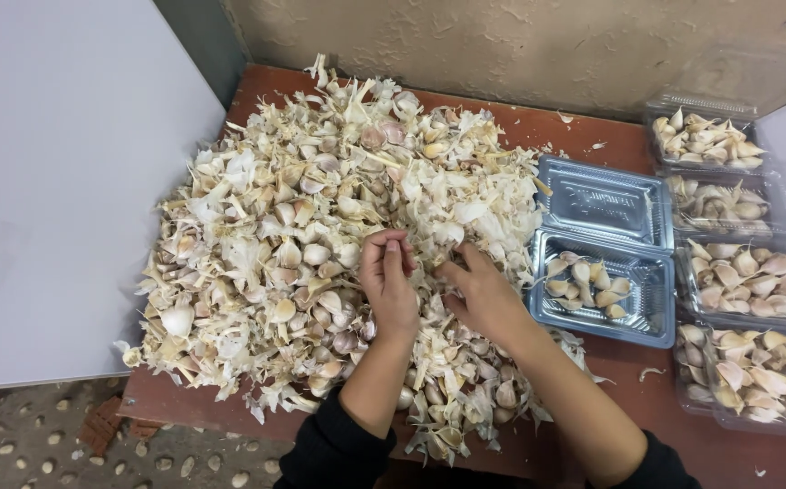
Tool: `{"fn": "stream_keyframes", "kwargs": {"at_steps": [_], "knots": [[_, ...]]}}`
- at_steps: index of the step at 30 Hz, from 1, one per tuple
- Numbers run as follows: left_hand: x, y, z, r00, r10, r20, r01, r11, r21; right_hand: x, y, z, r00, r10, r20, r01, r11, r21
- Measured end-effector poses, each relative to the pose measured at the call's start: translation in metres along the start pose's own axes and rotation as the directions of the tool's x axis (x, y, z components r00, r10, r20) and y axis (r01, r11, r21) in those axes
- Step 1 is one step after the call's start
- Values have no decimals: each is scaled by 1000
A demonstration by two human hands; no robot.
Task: Sorting garlic cloves into plastic containers from a large pile of bulbs
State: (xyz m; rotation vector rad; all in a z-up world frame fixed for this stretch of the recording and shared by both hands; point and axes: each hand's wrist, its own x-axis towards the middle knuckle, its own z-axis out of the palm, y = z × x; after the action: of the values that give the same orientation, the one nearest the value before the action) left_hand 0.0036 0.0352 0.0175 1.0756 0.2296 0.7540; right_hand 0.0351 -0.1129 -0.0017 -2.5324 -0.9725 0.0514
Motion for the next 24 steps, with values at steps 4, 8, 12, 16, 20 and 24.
{"fn": "stream_keyframes", "kwargs": {"at_steps": [4,8,12,16,20,24], "knots": [[-1,0,0,1000,-15,14,15,1000,12,-5,11,6,996,-20,-90,24,999,44],[0,1,2,1000,-6,28,5,1000,30,-4,-12,-12,992,117,39,-120,986,113],[1,-1,-2,999,12,38,-14,999,46,-2,-17,-11,995,76,71,-78,997,18],[-1,-3,1,999,13,51,-15,999,32,-6,4,11,999,14,-30,-14,1000,-15],[-3,3,3,994,-36,104,28,996,82,-8,-2,-2,983,133,-128,-107,975,194],[-6,6,9,952,-146,268,80,967,241,-6,8,-7,920,321,-226,-148,817,558]]}}
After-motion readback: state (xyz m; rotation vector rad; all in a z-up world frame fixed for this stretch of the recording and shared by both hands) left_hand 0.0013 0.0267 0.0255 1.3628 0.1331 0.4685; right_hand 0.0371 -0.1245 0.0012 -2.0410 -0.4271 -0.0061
